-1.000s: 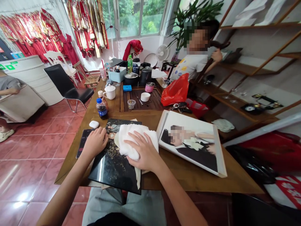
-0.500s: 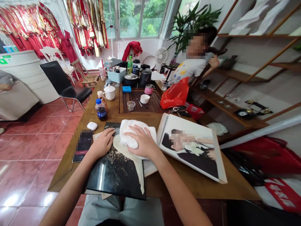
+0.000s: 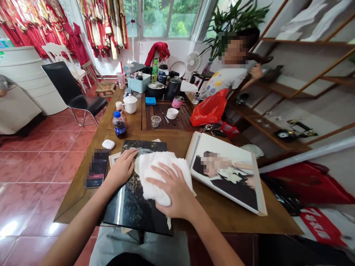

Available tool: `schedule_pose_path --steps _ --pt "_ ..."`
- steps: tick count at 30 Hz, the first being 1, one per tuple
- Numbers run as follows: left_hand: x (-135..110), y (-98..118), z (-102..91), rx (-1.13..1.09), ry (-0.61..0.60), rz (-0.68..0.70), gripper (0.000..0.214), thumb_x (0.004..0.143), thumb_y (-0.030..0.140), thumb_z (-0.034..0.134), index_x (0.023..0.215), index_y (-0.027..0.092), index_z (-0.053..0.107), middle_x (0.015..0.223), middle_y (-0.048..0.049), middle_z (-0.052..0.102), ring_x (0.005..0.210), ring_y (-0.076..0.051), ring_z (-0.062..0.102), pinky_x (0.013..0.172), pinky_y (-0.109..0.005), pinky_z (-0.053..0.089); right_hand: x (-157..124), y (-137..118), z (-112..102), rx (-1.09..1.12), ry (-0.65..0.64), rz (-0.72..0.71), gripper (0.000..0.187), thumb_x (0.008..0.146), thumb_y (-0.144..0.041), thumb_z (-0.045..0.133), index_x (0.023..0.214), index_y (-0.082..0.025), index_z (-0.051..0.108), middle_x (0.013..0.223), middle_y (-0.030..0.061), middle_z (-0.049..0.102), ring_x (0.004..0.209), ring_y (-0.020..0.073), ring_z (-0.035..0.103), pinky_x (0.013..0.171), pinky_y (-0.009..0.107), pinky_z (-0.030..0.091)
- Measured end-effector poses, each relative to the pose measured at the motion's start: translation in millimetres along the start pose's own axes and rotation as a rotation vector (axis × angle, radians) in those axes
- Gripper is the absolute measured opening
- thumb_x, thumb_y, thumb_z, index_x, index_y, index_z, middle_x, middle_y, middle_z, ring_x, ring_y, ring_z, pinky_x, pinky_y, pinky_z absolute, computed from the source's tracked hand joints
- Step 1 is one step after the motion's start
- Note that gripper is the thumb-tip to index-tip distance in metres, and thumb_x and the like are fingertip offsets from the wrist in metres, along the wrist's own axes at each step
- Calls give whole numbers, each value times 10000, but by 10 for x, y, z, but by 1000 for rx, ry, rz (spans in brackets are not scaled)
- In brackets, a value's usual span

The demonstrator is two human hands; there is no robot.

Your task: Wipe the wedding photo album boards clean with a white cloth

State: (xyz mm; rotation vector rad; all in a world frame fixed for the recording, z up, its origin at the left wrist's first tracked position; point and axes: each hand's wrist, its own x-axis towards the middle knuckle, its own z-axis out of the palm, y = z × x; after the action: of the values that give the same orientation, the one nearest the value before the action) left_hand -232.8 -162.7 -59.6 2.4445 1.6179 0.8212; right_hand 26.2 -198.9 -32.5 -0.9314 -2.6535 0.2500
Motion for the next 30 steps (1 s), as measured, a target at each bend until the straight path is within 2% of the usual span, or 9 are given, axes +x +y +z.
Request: schedule_pose_path --steps 4,8,12,16,19,26,30 --pt "-6 -27 9 -5 7 27 435 965 98 419 1364 143 586 1411 -141 610 1359 -257 529 1210 -475 394 -52 -38 -43 4 -50 -50 717 675 -307 669 1387 -357 602 1583 45 459 1465 375 356 1193 627 114" --pt "-20 -60 15 -6 5 57 441 958 94 429 1361 153 599 1403 -131 624 1362 -261 533 1207 -487 401 205 93 -75 -4 -96 -12 680 685 -309 676 1362 -351 629 1560 63 487 1453 394 374 1175 654 154" --pt "-26 -70 16 -12 8 71 430 975 117 431 1370 134 599 1405 -141 630 1371 -265 530 1205 -490 408 522 279 -76 -48 -62 79 623 738 -326 664 1361 -310 639 1570 87 476 1459 395 368 1169 660 196" --pt "-28 -57 10 4 8 57 433 975 118 433 1375 114 599 1411 -157 625 1376 -267 529 1208 -483 405 651 340 -88 -65 -55 131 616 761 -324 651 1377 -311 634 1583 83 462 1475 387 350 1171 666 198" --pt "-28 -39 -8 10 12 35 447 963 107 443 1381 131 597 1411 -152 624 1370 -259 536 1208 -478 408 552 222 -108 -36 -95 93 633 760 -308 642 1391 -349 620 1587 57 461 1484 372 343 1180 666 168" --pt "-27 -29 -21 14 5 6 418 995 149 430 1374 140 607 1423 -137 621 1372 -255 539 1215 -470 399 -26 -296 -146 68 -227 -6 819 654 -282 646 1456 -408 532 1611 21 425 1503 376 306 1189 674 61" --pt "-25 -48 -5 -1 10 12 415 1003 158 422 1373 136 610 1428 -135 620 1370 -256 540 1220 -479 393 -146 -399 -155 102 -270 -26 869 632 -289 652 1477 -421 498 1624 22 404 1506 384 295 1181 679 35"
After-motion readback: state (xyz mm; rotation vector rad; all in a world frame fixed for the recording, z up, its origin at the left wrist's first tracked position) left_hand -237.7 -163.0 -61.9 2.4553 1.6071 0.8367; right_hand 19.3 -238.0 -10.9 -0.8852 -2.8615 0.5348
